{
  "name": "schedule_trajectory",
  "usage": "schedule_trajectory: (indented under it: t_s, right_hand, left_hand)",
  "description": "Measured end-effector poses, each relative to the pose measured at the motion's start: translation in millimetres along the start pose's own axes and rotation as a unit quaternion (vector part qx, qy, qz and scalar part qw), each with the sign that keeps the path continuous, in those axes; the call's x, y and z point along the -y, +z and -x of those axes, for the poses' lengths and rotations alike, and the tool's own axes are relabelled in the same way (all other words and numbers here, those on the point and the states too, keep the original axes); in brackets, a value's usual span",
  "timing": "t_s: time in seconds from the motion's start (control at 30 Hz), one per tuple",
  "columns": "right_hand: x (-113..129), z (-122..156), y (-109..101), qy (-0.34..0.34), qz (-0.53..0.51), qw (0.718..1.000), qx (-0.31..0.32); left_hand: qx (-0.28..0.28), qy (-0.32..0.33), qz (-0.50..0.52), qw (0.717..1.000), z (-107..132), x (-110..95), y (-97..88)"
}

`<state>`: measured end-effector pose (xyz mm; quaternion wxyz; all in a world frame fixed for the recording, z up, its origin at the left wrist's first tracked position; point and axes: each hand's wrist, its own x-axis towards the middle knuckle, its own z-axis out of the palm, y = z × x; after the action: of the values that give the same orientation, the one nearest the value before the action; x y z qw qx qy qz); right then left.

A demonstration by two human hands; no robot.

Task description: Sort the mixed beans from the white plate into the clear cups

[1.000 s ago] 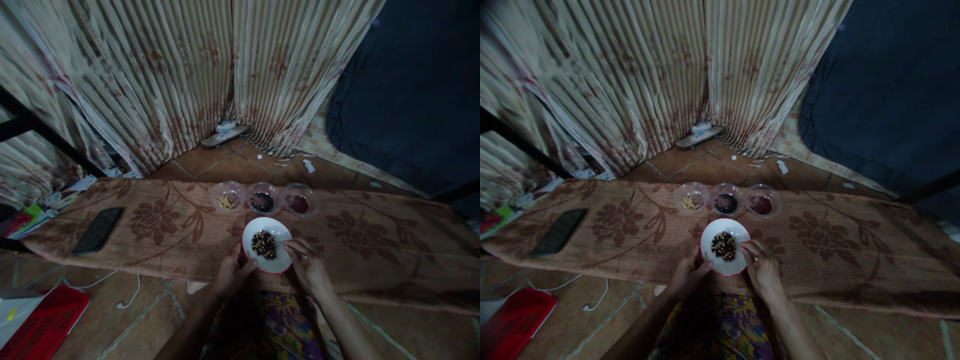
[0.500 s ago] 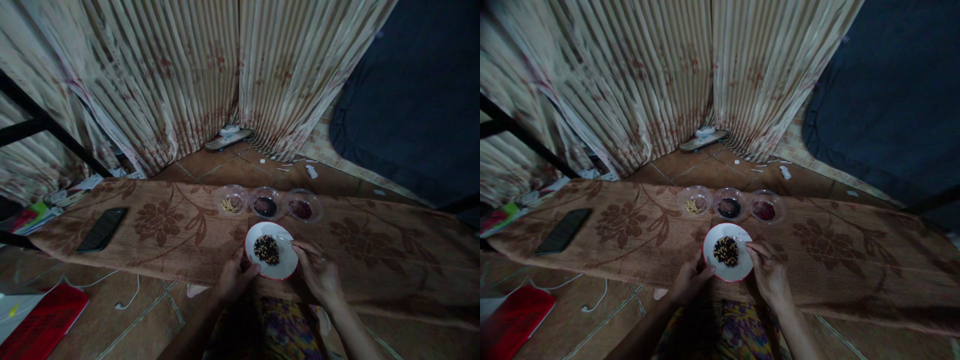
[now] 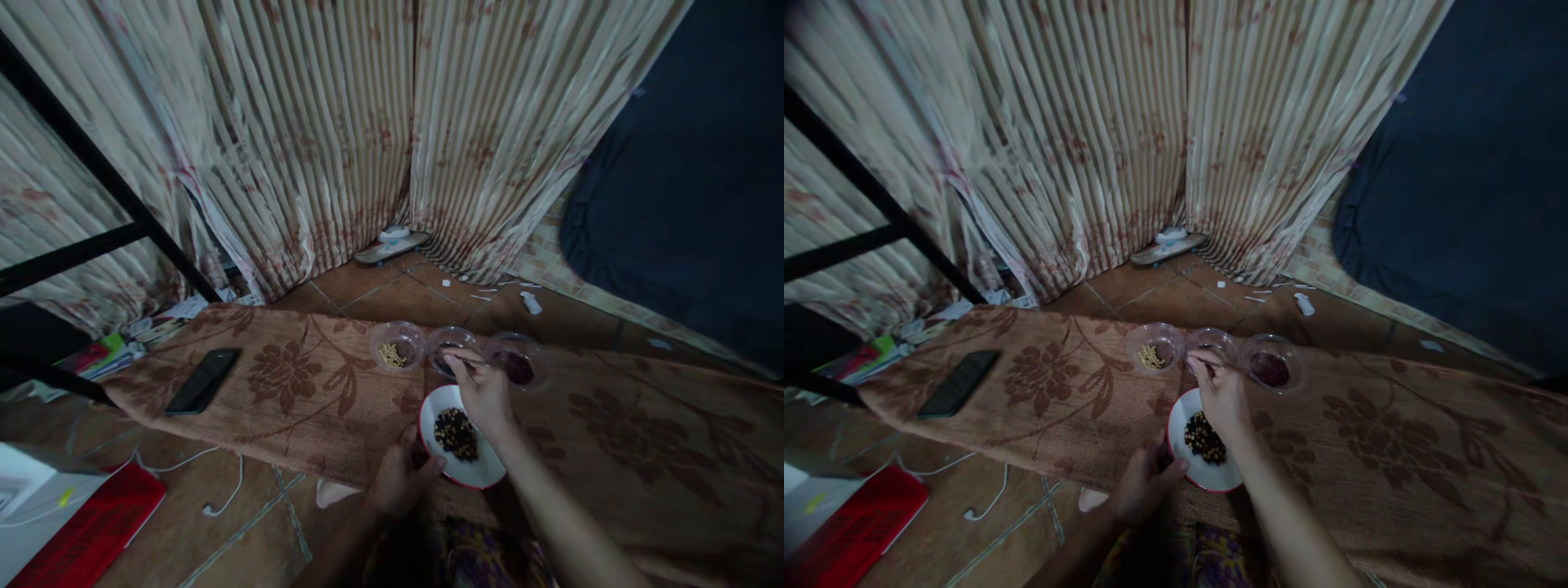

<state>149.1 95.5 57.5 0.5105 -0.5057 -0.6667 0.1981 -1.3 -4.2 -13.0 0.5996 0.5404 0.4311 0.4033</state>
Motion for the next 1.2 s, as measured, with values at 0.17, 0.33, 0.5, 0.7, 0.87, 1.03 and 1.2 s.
schedule_trajectory:
  t_s: [0.17, 0.33, 0.5, 0.7, 0.87, 1.03, 1.2]
  right_hand:
    - [-15, -19, 31, 0.011, 0.027, 0.999, 0.042]
    - [-25, -25, 43, 0.015, 0.031, 0.997, 0.064]
    - [-20, -14, 24, 0.023, 0.01, 0.999, 0.038]
    - [-4, 23, -22, 0.096, -0.036, 0.993, -0.059]
    - [-11, 71, -54, 0.196, -0.037, 0.975, -0.093]
    - [-21, 112, -69, 0.203, 0.01, 0.978, -0.049]
    - [-13, 131, -74, 0.167, 0.034, 0.984, 0.047]
  left_hand:
    - [0.013, 0.013, 0.036, 0.999, -1, 2, 1.6]
    - [0.008, 0.032, 0.086, 0.996, -2, 9, 4.8]
    - [0.004, 0.029, 0.1, 0.995, -4, 17, 5.8]
    - [0.01, 0.021, 0.038, 0.999, -2, 12, 1.2]
    - [0.004, 0.021, -0.035, 0.999, -2, 6, -4.3]
    - [-0.015, -0.021, -0.085, 0.996, -2, 8, -3.7]
    - [0.001, -0.026, -0.097, 0.995, -2, 6, -3.5]
